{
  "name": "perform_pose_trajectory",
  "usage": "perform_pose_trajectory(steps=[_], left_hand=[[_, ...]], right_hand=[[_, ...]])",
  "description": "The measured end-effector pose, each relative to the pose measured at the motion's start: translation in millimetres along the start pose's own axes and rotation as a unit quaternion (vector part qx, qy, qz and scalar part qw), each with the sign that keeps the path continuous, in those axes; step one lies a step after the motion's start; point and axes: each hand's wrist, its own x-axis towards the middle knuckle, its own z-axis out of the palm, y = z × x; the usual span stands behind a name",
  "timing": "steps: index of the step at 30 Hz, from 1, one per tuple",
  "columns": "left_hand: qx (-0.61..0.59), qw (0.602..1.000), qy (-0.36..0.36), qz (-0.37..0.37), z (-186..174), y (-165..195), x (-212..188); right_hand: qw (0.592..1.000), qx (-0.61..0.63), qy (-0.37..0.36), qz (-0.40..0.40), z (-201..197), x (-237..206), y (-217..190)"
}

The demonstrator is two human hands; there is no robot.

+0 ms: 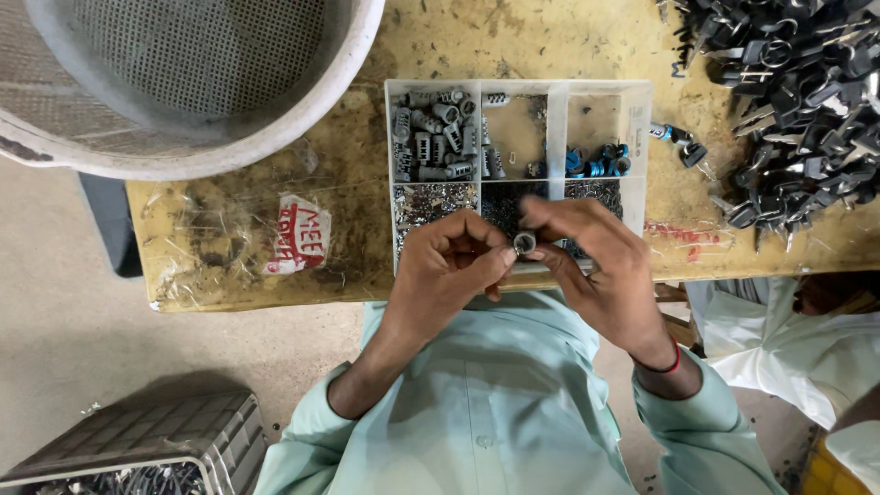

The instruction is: The person repeatedly assembles small key components by inserting pins and blue rings into key cylinders, then placing the finished units on the table. The process is repeated multiple times using parts from a compartmentalized tray.

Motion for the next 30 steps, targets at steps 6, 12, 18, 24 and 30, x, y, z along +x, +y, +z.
perform_pose_trajectory(steps=[6,12,18,24,30], left_hand=[[0.027,1.000,0.011,-0.008,5,3,0],[0.059,0.998,0.026,0.019,7,2,-2],[0.187,0.972,0.062,0.128,19,1,-4],[0.197,0.963,0.083,0.167,26,-3,-9],[0.235,0.941,0.023,0.241,12,0,-10]], right_hand=[[0.996,-0.038,-0.018,-0.080,-10,5,-2],[0.986,-0.086,-0.055,-0.129,-19,2,6],[0.982,-0.136,-0.060,-0.116,-21,7,-12],[0.999,-0.019,-0.046,0.016,-6,8,-25],[0.976,-0.204,-0.075,-0.003,-57,47,38]])
